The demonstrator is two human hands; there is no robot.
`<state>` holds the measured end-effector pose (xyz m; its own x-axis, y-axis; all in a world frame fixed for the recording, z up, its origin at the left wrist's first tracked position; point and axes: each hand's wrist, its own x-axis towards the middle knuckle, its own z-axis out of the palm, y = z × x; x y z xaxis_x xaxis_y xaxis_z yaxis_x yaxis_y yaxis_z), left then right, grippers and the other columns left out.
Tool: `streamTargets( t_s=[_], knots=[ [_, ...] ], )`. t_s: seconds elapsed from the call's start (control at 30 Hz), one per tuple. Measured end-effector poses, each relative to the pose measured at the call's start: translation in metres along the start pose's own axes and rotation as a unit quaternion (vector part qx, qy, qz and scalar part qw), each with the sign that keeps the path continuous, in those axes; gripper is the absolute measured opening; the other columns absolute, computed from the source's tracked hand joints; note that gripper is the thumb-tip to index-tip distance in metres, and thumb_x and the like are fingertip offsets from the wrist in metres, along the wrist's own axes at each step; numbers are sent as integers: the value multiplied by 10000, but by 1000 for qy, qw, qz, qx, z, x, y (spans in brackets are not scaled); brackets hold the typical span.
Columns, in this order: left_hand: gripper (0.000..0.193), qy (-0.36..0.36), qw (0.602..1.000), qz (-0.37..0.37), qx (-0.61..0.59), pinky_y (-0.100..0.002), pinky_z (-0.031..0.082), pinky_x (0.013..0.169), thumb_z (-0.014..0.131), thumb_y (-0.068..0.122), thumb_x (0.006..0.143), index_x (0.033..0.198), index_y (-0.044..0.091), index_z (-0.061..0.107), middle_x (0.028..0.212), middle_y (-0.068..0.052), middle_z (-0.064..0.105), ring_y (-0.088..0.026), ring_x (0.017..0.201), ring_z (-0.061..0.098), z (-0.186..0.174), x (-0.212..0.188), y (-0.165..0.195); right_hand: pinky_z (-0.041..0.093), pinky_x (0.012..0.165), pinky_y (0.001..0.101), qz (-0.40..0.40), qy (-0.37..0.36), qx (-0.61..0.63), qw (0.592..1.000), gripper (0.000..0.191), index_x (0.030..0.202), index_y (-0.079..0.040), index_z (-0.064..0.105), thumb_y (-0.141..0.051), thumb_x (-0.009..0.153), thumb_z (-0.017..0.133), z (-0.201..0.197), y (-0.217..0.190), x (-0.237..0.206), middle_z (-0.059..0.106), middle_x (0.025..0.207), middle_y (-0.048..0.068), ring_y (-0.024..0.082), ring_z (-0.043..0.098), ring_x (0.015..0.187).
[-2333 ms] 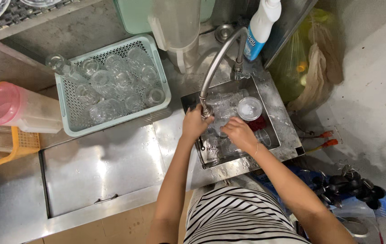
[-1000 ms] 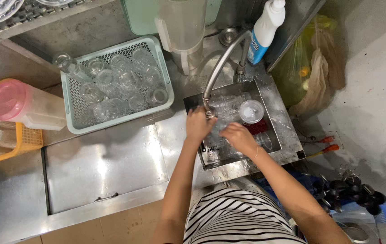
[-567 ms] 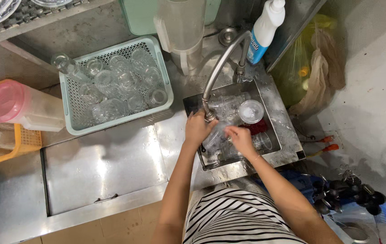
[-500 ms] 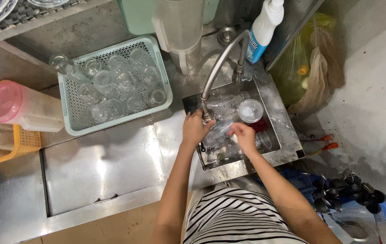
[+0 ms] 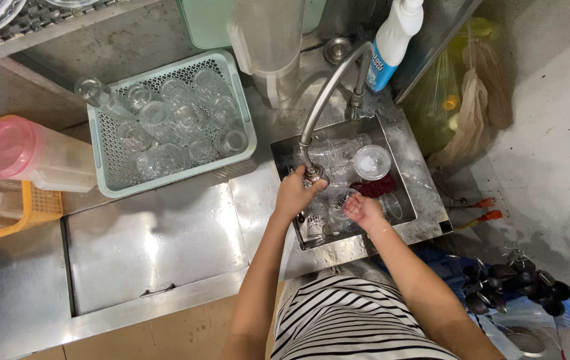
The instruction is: The person washes plastic cups and glasses at a stainless steel sink, rinsing each cup under running water from the faucet and rubbing it by hand. Cleaned cups are placed upside down in a green drying basket, and some are stacked on the upper shelf.
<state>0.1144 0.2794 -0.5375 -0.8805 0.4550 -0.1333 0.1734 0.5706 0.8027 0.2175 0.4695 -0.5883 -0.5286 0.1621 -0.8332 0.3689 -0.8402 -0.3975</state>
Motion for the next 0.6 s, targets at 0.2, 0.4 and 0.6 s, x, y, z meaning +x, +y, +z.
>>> streamTargets(
  t_s=[0.2, 0.4, 0.6],
  knots=[
    [694, 85, 995, 34, 31, -500, 531, 850, 808, 458, 795, 1247, -29, 603, 981, -271, 718, -452, 949, 688, 15, 10, -6, 565, 815, 411, -67, -29, -111, 991, 185, 1166, -88, 630, -151, 996, 592, 5, 3, -14, 707, 1010, 76, 209, 707, 923],
    [650, -36, 994, -6, 105, -496, 506, 985, 746, 551, 842, 1155, -9, 643, 977, -254, 734, -418, 971, 701, 14, 7, 1, 567, 827, 314, -211, -152, -273, 926, 273, 1174, -49, 680, -46, 903, 657, 25, 2, -16, 749, 1050, 80, 177, 721, 923],
    [537, 20, 992, 59, 109, -498, 460, 1053, 780, 478, 813, 1049, 5, 687, 1033, -221, 732, -419, 1049, 666, 20, 12, 11, 537, 707, 351, -353, -117, -523, 767, 101, 939, 29, 740, -40, 930, 668, 58, 9, 0, 746, 875, 156, 196, 702, 768]
  ],
)
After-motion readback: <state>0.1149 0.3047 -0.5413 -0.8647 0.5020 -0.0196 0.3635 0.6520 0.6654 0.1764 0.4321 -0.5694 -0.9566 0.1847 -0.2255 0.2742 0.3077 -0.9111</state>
